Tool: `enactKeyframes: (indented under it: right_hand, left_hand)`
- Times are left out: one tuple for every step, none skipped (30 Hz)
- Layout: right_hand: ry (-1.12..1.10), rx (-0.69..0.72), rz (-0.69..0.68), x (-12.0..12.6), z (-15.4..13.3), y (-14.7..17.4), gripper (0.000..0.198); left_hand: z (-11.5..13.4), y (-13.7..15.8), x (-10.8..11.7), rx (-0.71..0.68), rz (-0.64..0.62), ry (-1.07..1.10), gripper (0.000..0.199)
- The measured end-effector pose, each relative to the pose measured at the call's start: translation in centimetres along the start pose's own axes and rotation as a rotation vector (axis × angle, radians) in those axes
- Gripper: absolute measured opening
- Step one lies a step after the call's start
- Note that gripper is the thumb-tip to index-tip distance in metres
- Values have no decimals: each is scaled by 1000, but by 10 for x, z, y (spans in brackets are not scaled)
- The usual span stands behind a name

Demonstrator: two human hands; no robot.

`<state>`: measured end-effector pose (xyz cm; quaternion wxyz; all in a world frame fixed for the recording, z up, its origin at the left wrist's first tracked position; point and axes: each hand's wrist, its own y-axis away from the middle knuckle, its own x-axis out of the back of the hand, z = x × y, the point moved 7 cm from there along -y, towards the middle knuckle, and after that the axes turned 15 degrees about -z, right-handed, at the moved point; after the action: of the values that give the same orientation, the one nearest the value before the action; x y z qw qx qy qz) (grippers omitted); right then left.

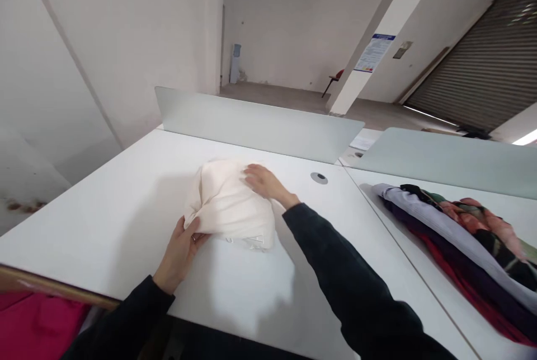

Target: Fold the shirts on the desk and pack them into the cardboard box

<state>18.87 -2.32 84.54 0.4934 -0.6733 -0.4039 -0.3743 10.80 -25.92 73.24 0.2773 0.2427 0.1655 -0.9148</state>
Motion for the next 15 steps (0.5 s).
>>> enactKeyframes:
  right_hand:
    - [18, -85, -16, 3, 17, -8, 43]
    - [36, -159, -60, 1, 32, -14, 47]
    - [54, -214, -115, -3, 44, -18, 50]
    - [77, -247, -162, -9, 52, -21, 51]
    - [110, -262, -193, -16, 56, -21, 50]
    - [151, -267, -202, -22, 56, -19, 49]
    - [194, -271, -192, -26, 54, -15, 49]
    - [234, -278, -177, -29, 50, -9, 49]
    - [266, -290, -170, -31, 45, -1, 50]
    - [289, -302, -177, -32, 39, 10, 52]
    - [306, -310, -198, -32, 32, 22, 53]
    - [317, -306, -227, -32, 24, 35, 53]
    - [317, -291, -260, -31, 16, 49, 53]
    - [302, -265, -296, -29, 9, 64, 51]
    - [264, -232, -337, -28, 3, 77, 48]
  left_hand:
    - [-2, 5, 2, 23, 4, 23, 25]
    - [-4, 10, 4, 49, 18, 43, 21]
    - [-7, 15, 6, 81, 44, 53, 19]
    - [-11, 22, 9, 120, 65, 52, 21]
    - [-14, 27, 10, 165, 72, 43, 27]
    - [-17, 33, 11, 212, 68, 34, 37]
    - [-20, 38, 10, 255, 53, 30, 47]
    - [-22, 43, 10, 293, 30, 31, 58]
    - [-23, 47, 8, 320, 1, 33, 67]
    - [-23, 50, 7, 336, -38, 35, 75]
    - [-22, 53, 5, 337, -81, 31, 81]
    - [-20, 55, 4, 327, -125, 20, 86]
    - [-17, 58, 4, 309, -156, -2, 90]
    - [-14, 60, 6, 289, -167, -32, 95]
    - [-10, 63, 10, 271, -155, -69, 99]
